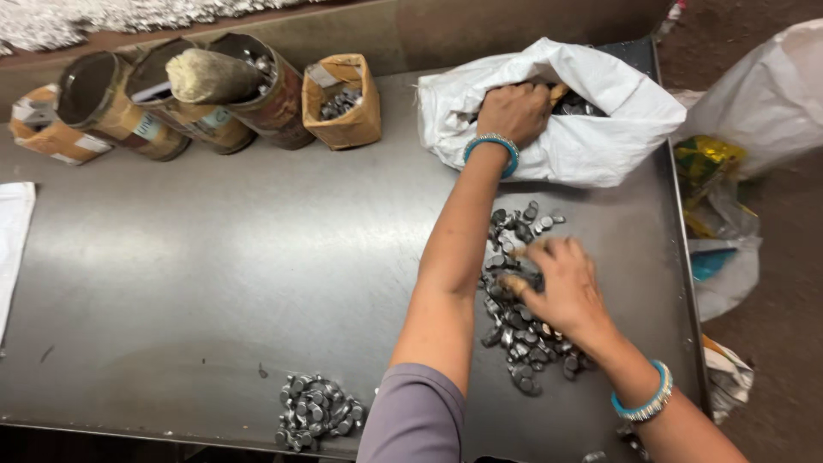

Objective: The person sorts small gray metal castings on a metal table, picking items one at a time from piles, turning them in their hands, and placing selected pieces into a white sack on the table. They occasionally gather handfuls of pieces and move between piles while working through the batch.

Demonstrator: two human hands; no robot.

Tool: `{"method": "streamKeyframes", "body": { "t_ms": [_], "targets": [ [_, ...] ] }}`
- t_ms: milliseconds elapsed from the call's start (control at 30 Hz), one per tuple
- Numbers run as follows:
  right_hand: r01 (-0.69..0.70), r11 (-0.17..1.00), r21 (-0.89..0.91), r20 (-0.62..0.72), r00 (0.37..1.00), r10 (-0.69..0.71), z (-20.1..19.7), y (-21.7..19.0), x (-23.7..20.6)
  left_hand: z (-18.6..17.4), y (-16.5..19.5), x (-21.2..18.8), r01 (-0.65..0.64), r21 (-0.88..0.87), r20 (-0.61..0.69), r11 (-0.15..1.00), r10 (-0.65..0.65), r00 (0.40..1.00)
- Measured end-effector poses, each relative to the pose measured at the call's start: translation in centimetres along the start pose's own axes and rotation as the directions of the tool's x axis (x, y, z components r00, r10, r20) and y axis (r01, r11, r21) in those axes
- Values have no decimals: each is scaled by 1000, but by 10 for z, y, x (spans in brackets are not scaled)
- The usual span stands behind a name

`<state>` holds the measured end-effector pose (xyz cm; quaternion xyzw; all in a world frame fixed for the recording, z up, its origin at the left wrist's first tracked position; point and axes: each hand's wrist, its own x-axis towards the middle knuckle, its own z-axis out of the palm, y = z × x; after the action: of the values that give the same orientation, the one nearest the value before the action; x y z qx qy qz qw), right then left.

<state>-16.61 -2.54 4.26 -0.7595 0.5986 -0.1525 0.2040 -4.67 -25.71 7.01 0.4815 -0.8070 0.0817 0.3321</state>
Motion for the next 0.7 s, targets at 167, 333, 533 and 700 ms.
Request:
{"method": "streamKeyframes", "body": {
  "t_ms": [167,333,533,700],
  "targets": [
    [-29,994,-105,-95,995,19,17,-20,73,-7,5,3,13,26,2,1000,-13,1000],
    [19,953,-302,116,993,17,39,-39,69,-13,8,1,22,3,3,1000,-22,1000],
    [89,979,-183,209,977,-50,34,-53,15,-14,14,-7,10,65,-4,998,-10,1000],
    [100,974,-205,388,922,-13,20,-72,-32,-27,23,-46,-14,-75,118,997,23,993]
  ]
}}
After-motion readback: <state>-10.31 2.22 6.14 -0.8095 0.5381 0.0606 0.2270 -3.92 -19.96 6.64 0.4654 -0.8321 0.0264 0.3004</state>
